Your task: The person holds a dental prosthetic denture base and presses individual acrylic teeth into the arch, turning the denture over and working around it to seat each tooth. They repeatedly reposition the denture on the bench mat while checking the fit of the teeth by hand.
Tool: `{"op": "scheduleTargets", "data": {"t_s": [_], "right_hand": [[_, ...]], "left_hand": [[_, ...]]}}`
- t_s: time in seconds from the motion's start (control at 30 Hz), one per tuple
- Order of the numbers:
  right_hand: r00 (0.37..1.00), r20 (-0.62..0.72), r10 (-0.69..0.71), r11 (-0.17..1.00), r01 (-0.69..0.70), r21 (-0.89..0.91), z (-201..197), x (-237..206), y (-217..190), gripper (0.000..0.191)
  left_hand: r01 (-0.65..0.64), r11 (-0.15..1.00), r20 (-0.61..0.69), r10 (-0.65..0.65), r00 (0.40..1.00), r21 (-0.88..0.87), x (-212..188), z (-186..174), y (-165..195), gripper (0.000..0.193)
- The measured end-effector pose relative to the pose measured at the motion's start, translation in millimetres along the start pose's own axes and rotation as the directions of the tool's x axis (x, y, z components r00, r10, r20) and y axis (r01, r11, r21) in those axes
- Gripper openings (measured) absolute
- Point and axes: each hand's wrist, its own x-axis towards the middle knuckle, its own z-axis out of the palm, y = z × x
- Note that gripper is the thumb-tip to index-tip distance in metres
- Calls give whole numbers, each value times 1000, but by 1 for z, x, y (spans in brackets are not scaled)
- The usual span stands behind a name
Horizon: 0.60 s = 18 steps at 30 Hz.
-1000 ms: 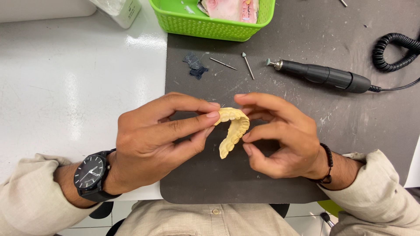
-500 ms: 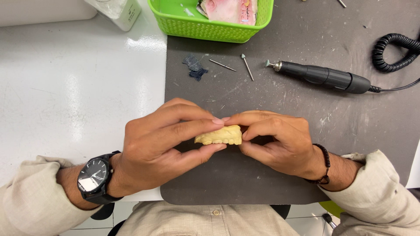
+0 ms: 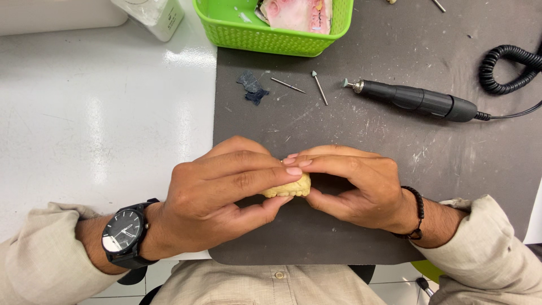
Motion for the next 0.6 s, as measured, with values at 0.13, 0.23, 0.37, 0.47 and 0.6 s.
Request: {"op": "scheduleTargets", "data": {"t_s": [0.13,0.23,0.37,0.47,0.6], "right_hand": [[1000,8,-14,999,14,-34,-1,3,-3,40],[1000,11,-19,999,19,-32,-2,3,-1,39],[1000,16,13,999,-13,-32,-2,-3,2,40],[991,-32,129,992,-128,17,-1,-9,4,43],[944,8,331,885,-314,343,-4,-15,8,47]], "left_hand": [[4,1000,-4,-4,1000,-4,1,1,0,42],[18,1000,6,-18,1000,6,1,1,0,41],[38,998,11,-39,999,42,3,0,0,42],[23,996,-34,-20,999,85,5,-1,0,46],[53,994,-55,-48,997,91,7,-3,-1,46]]}}
